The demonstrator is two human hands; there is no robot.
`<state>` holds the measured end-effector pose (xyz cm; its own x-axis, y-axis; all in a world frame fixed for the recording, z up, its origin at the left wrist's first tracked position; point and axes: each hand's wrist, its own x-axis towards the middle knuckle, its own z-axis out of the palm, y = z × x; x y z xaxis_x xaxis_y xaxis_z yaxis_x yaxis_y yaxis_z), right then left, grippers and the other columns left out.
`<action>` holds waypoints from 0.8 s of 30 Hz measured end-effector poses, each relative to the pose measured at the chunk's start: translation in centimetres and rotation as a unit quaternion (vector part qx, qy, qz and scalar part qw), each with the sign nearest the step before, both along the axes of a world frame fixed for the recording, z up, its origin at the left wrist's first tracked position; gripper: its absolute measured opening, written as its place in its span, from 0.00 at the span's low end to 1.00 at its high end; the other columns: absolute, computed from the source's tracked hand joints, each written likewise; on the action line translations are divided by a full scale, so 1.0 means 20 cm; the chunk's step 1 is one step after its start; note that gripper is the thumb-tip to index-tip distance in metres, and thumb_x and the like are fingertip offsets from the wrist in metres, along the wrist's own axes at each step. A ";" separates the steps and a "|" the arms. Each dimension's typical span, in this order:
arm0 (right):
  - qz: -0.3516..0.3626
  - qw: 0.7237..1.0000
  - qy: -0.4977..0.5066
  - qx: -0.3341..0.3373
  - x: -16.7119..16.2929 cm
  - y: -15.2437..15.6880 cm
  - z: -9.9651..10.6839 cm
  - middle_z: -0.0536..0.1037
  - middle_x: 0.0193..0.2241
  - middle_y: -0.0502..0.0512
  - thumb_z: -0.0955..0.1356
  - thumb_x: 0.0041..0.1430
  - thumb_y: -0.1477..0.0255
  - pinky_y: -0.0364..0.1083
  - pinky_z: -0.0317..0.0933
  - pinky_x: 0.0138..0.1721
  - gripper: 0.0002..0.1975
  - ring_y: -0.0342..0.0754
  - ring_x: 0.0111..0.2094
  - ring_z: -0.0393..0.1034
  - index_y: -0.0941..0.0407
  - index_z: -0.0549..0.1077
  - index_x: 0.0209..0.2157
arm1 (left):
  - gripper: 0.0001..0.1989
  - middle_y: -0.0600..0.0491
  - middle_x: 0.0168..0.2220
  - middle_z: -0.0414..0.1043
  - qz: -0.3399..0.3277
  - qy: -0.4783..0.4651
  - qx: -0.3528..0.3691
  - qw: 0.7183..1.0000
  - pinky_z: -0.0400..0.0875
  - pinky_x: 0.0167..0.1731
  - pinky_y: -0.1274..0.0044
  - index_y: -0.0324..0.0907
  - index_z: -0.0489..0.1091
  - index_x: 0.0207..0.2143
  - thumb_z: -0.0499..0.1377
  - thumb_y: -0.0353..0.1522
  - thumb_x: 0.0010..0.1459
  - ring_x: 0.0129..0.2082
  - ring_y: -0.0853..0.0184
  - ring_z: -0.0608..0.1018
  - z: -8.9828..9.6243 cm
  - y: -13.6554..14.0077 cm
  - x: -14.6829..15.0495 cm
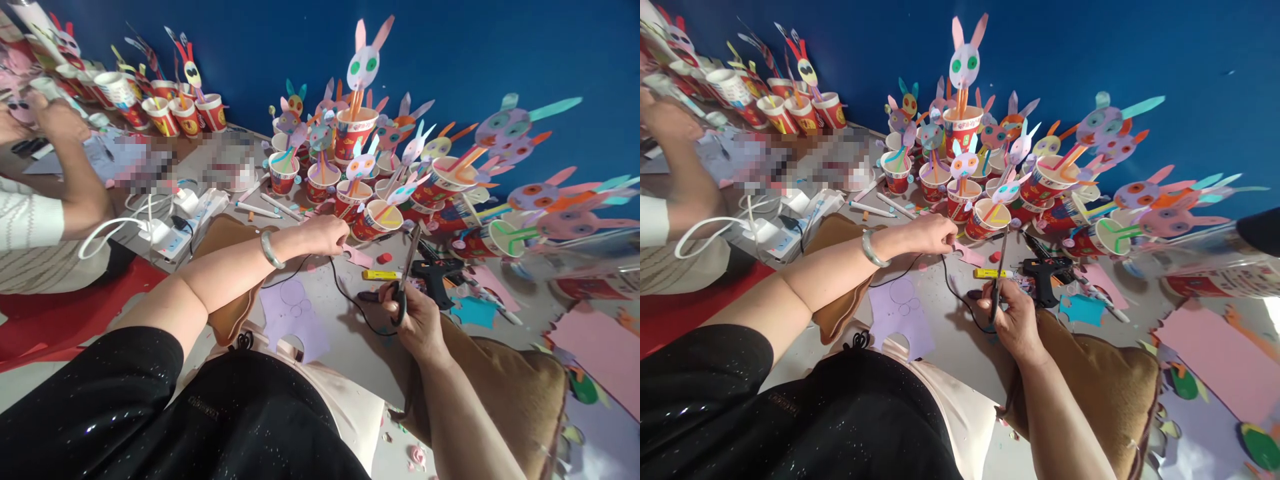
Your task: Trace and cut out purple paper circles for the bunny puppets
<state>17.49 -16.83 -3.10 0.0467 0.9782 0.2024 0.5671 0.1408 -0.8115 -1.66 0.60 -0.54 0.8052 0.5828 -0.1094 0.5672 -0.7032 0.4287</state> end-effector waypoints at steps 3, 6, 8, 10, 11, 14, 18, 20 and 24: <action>0.003 1.000 0.005 0.004 0.00 0.00 0.00 0.73 0.24 0.54 0.66 0.54 0.39 0.48 0.61 0.34 0.30 0.50 0.28 0.67 0.53 0.67 0.22 | 0.12 0.43 0.37 0.78 0.031 -0.006 0.036 0.999 0.62 0.31 0.74 0.36 0.75 0.41 0.59 0.31 0.55 0.36 0.61 0.77 -0.05 -0.03 0.03; -0.002 1.000 0.007 0.000 0.01 0.00 -0.02 0.74 0.25 0.54 0.66 0.53 0.39 0.48 0.61 0.33 0.30 0.50 0.30 0.68 0.53 0.68 0.23 | 0.14 0.41 0.39 0.78 0.024 0.008 0.044 0.999 0.62 0.31 0.74 0.35 0.73 0.43 0.58 0.34 0.58 0.38 0.59 0.77 -0.07 -0.05 0.05; -0.004 1.000 0.007 -0.001 0.01 -0.01 -0.02 0.74 0.25 0.54 0.66 0.53 0.38 0.48 0.61 0.33 0.30 0.50 0.30 0.68 0.53 0.68 0.23 | 0.13 0.41 0.39 0.77 0.019 0.018 0.041 0.999 0.62 0.31 0.74 0.35 0.73 0.44 0.57 0.33 0.59 0.38 0.59 0.78 -0.07 -0.05 0.06; -0.003 1.000 0.006 0.000 0.02 -0.01 -0.03 0.74 0.25 0.54 0.65 0.53 0.38 0.48 0.61 0.33 0.31 0.50 0.30 0.68 0.53 0.68 0.23 | 0.13 0.41 0.40 0.77 0.017 0.022 0.043 0.999 0.63 0.32 0.74 0.35 0.72 0.45 0.57 0.32 0.59 0.39 0.59 0.78 -0.07 -0.06 0.07; -0.003 1.000 0.006 0.001 0.02 -0.01 -0.02 0.74 0.25 0.54 0.65 0.53 0.38 0.48 0.61 0.34 0.31 0.50 0.31 0.69 0.53 0.67 0.23 | 0.14 0.41 0.41 0.77 0.014 0.019 0.048 0.999 0.63 0.32 0.74 0.35 0.71 0.46 0.56 0.30 0.58 0.39 0.59 0.78 -0.06 -0.07 0.07; -0.003 1.000 0.010 0.004 0.02 -0.01 -0.02 0.74 0.26 0.54 0.65 0.53 0.38 0.48 0.61 0.34 0.30 0.50 0.31 0.69 0.53 0.67 0.24 | 0.16 0.41 0.42 0.77 0.006 0.000 0.069 0.998 0.64 0.33 0.74 0.35 0.69 0.50 0.54 0.26 0.59 0.39 0.60 0.78 -0.08 -0.07 0.08; -0.001 1.000 0.013 0.001 0.02 -0.01 -0.02 0.74 0.26 0.55 0.65 0.54 0.39 0.48 0.61 0.34 0.30 0.50 0.31 0.69 0.53 0.68 0.24 | 0.16 0.41 0.40 0.78 -0.002 -0.012 0.083 0.996 0.64 0.32 0.73 0.35 0.70 0.51 0.52 0.27 0.61 0.37 0.60 0.78 -0.13 -0.07 0.09; 0.001 1.000 0.013 0.000 0.02 -0.01 -0.03 0.74 0.26 0.55 0.65 0.54 0.39 0.48 0.61 0.33 0.30 0.50 0.31 0.68 0.53 0.68 0.24 | 0.15 0.41 0.40 0.78 -0.007 -0.007 0.085 0.996 0.64 0.32 0.74 0.36 0.72 0.48 0.51 0.28 0.62 0.36 0.61 0.78 -0.15 -0.06 0.10; 0.002 1.000 0.017 -0.002 0.02 -0.01 -0.03 0.73 0.26 0.54 0.65 0.55 0.40 0.47 0.60 0.32 0.29 0.50 0.31 0.68 0.53 0.66 0.23 | 0.14 0.41 0.38 0.79 -0.010 -0.007 0.086 0.996 0.64 0.31 0.74 0.36 0.75 0.43 0.52 0.33 0.64 0.35 0.61 0.78 -0.16 -0.06 0.11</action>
